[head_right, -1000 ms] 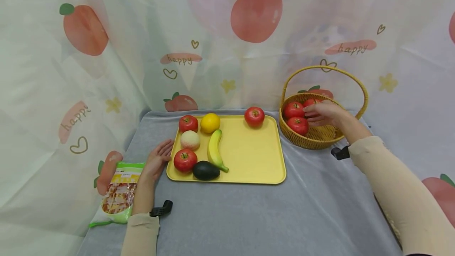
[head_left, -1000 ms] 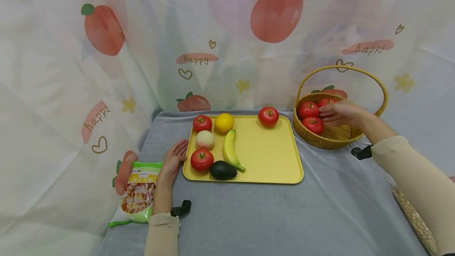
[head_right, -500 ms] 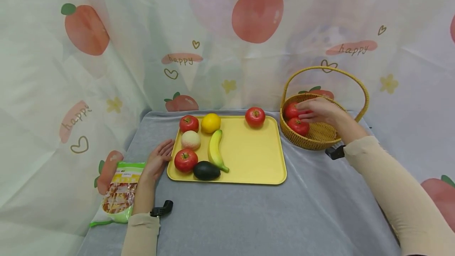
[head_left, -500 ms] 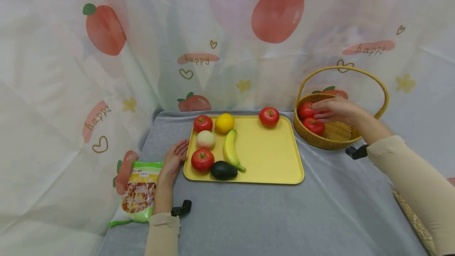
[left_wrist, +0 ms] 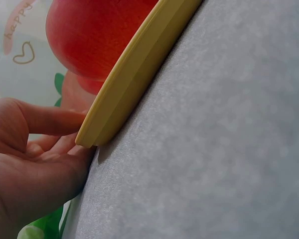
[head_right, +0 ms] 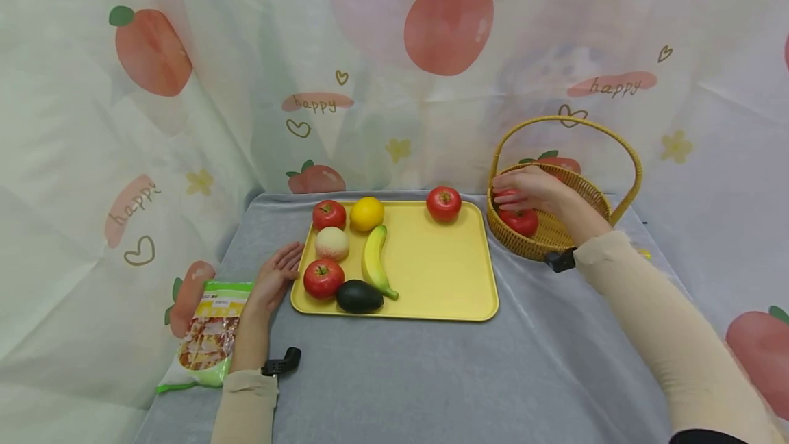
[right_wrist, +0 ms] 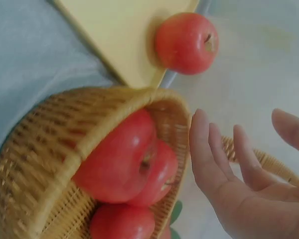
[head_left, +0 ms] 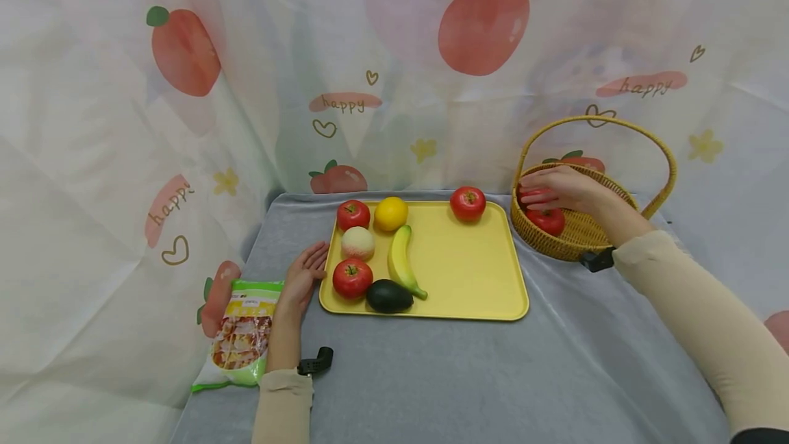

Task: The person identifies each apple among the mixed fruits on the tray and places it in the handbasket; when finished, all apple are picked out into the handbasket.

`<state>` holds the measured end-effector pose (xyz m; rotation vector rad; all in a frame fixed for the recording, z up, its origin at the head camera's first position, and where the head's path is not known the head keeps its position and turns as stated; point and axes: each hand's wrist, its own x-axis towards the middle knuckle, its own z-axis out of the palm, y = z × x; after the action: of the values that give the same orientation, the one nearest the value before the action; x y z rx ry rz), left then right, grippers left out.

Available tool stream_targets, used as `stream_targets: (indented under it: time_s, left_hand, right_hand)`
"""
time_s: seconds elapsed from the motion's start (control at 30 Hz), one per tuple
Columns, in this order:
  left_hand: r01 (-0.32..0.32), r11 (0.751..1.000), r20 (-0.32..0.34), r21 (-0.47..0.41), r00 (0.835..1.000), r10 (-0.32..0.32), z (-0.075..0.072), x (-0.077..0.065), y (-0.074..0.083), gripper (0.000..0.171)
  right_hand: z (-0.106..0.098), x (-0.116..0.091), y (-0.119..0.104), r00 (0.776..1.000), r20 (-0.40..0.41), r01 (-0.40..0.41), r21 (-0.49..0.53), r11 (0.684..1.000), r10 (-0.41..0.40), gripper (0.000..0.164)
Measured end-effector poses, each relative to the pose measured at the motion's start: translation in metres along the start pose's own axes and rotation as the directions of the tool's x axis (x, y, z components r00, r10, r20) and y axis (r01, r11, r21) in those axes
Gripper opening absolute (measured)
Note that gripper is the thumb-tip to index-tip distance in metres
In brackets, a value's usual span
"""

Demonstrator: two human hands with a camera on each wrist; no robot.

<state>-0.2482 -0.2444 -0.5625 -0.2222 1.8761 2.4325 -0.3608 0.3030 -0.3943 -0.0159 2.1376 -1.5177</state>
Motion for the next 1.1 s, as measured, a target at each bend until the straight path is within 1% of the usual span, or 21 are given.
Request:
stream_targets:
  time_s: [0.13, 0.27, 0.43, 0.63, 0.87, 1.1]
  left_hand:
    - [0.001, 1.000, 0.000, -0.009, 1.000, -0.001, -0.001, 0.002, -0.002, 0.079]
    - [-0.004, 1.000, 0.001, -0.014, 1.000, 0.004, -0.002, 0.003, -0.002, 0.079]
    - [-0.003, 1.000, 0.003, -0.009, 1.000, 0.003, -0.001, 0.002, -0.002, 0.079]
    - [0.006, 1.000, -0.007, -0.012, 1.000, -0.006, 0.000, 0.001, -0.001, 0.080]
    - [0.021, 1.000, -0.026, -0.008, 0.999, -0.021, 0.001, -0.001, 0.000, 0.080]
    - [0.012, 1.000, -0.009, 0.006, 1.000, -0.012, 0.000, 0.000, -0.001, 0.078]
  right_hand:
    - [0.010, 0.006, -0.005, 1.000, 0.010, 0.008, 0.012, 1.000, -0.008, 0.059]
    - [0.020, 0.013, -0.007, 1.000, 0.019, 0.009, 0.017, 1.000, -0.009, 0.059]
    - [0.030, 0.023, -0.007, 0.999, 0.035, 0.007, -0.016, 1.000, -0.006, 0.060]
    - [0.042, 0.032, -0.008, 0.998, 0.064, -0.019, 0.038, 0.999, 0.016, 0.060]
    - [0.058, 0.044, -0.003, 1.000, 0.021, -0.021, 0.061, 0.998, 0.019, 0.061]
    - [0.070, 0.052, -0.002, 0.999, -0.020, -0.037, 0.110, 0.993, 0.039, 0.062]
